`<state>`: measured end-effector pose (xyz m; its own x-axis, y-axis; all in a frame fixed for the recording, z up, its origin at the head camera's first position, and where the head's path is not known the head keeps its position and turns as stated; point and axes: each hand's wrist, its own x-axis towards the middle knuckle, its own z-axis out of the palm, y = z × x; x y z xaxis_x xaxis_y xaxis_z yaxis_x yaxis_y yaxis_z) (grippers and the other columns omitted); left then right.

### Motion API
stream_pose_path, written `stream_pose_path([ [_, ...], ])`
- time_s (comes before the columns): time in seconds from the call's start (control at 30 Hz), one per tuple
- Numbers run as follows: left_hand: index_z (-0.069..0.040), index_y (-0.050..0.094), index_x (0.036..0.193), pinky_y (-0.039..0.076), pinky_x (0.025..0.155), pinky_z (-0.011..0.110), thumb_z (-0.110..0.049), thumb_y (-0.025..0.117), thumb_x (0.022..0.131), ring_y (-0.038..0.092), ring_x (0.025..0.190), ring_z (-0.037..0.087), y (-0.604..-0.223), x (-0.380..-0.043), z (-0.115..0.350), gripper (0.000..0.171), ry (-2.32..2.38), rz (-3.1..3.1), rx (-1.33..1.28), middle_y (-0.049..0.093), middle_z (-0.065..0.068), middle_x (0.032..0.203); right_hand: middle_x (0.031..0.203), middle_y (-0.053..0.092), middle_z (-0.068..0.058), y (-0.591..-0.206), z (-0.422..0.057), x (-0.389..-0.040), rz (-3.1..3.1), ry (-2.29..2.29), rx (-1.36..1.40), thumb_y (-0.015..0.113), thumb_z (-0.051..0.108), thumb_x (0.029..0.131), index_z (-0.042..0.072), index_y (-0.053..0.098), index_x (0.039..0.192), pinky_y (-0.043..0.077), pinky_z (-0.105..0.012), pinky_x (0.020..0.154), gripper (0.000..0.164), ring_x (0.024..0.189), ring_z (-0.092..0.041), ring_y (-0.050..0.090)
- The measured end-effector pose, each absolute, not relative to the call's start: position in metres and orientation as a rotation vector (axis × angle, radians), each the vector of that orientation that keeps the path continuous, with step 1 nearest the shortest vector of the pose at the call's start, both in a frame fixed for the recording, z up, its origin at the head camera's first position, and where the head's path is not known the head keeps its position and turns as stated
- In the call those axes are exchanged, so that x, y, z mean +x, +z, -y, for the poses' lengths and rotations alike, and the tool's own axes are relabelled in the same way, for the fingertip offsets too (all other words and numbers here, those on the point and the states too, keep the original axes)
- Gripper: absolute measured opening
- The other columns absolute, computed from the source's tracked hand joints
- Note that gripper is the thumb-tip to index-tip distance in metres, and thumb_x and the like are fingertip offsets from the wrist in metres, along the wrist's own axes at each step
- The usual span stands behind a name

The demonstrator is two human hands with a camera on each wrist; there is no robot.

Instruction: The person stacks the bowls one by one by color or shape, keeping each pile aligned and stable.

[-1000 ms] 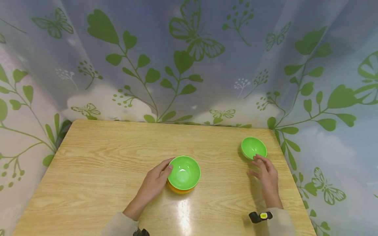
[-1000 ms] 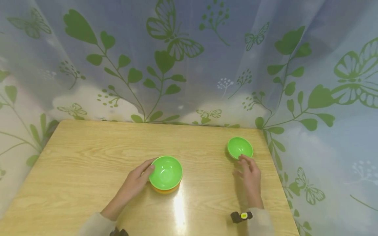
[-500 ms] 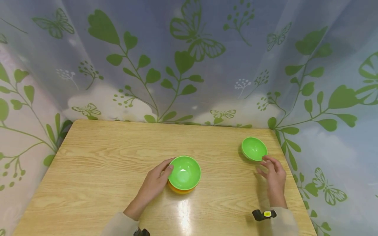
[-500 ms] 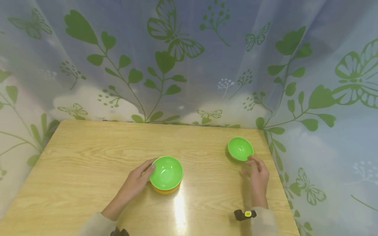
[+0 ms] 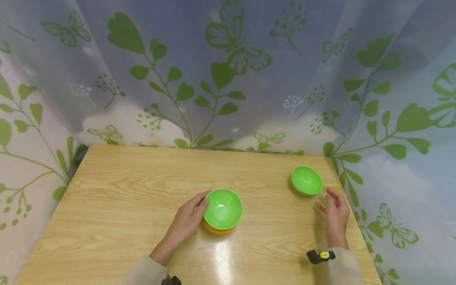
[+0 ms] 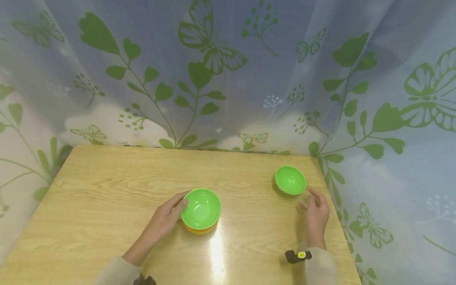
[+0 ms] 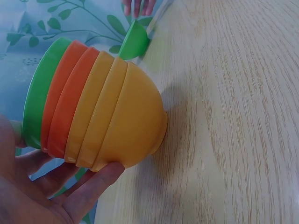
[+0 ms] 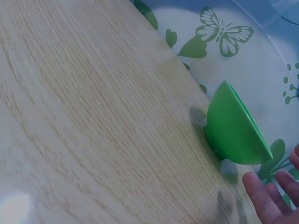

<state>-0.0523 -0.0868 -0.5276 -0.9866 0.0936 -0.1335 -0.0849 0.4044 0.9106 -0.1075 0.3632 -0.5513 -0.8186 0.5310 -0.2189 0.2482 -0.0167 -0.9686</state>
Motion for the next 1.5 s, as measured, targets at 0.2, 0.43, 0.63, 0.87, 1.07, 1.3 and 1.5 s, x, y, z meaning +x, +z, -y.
stream_pose_path([
  [0.2, -0.023, 0.059, 0.157, 0.037, 0.129, 0.065, -0.045, 0.048, 0.117, 0.050, 0.155, 0.035, -0.528, -0.053, 0.087, 0.048, 1.625, -2.496, 0.010, 0.062, 0.004, 0.159, 0.149, 0.051, 0.007, -0.557, -0.365, -0.108, 2.073, 1.943, -0.856, 0.047, 0.014, 0.114, 0.006, 0.044, 0.164, 0.063, -0.021, 0.098, 0.050, 0.126, -0.005, 0.054],
  [0.43, -0.024, 0.060, 0.157, 0.038, 0.128, 0.066, -0.044, 0.049, 0.117, 0.051, 0.154, 0.036, -0.529, -0.053, 0.088, 0.046, 1.612, -2.507, 0.011, 0.063, 0.004, 0.158, 0.175, 0.032, -0.014, -0.562, -0.365, -0.111, 2.077, 1.992, -0.842, 0.046, 0.018, 0.116, 0.014, 0.029, 0.173, 0.063, -0.020, 0.097, 0.060, 0.130, -0.006, 0.049],
  [0.63, -0.025, 0.061, 0.156, 0.038, 0.128, 0.066, -0.044, 0.049, 0.117, 0.052, 0.154, 0.036, -0.529, -0.053, 0.088, 0.045, 1.612, -2.507, 0.009, 0.063, 0.004, 0.158, 0.177, 0.031, -0.013, -0.563, -0.364, -0.112, 2.103, 1.993, -0.868, 0.048, 0.023, 0.116, 0.018, 0.028, 0.174, 0.062, -0.021, 0.099, 0.061, 0.140, -0.013, 0.045],
  [0.87, -0.025, 0.061, 0.156, 0.039, 0.127, 0.066, -0.044, 0.049, 0.117, 0.053, 0.152, 0.035, -0.527, -0.053, 0.087, 0.045, 1.620, -2.502, 0.006, 0.064, 0.003, 0.156, 0.176, 0.030, -0.012, -0.564, -0.362, -0.115, 2.088, 2.036, -0.866, 0.050, 0.024, 0.116, 0.022, 0.026, 0.175, 0.062, -0.022, 0.099, 0.064, 0.132, -0.009, 0.050],
  [1.07, -0.026, 0.061, 0.155, 0.040, 0.126, 0.066, -0.043, 0.049, 0.117, 0.055, 0.150, 0.034, -0.528, -0.053, 0.087, 0.044, 1.627, -2.504, 0.013, 0.066, 0.003, 0.154, 0.177, 0.028, -0.012, -0.568, -0.361, -0.118, 2.056, 2.095, -0.863, 0.049, 0.022, 0.115, 0.023, 0.022, 0.176, 0.062, -0.024, 0.102, 0.066, 0.125, -0.006, 0.053],
  [1.3, -0.025, 0.061, 0.155, 0.042, 0.124, 0.067, -0.045, 0.049, 0.116, 0.059, 0.146, 0.033, -0.529, -0.053, 0.087, 0.045, 1.623, -2.509, 0.013, 0.069, 0.002, 0.149, 0.178, 0.025, -0.013, -0.572, -0.359, -0.121, 2.036, 2.108, -0.867, 0.048, 0.020, 0.115, 0.023, 0.022, 0.175, 0.062, -0.024, 0.101, 0.066, 0.125, -0.005, 0.053],
  [1.5, -0.026, 0.062, 0.155, 0.041, 0.124, 0.068, -0.044, 0.049, 0.116, 0.059, 0.146, 0.033, -0.528, -0.053, 0.087, 0.044, 1.622, -2.506, 0.005, 0.069, 0.002, 0.149, 0.177, 0.026, -0.014, -0.570, -0.357, -0.122, 1.999, 2.121, -0.880, 0.048, 0.018, 0.115, 0.022, 0.023, 0.175, 0.063, -0.024, 0.100, 0.065, 0.126, -0.005, 0.054],
])
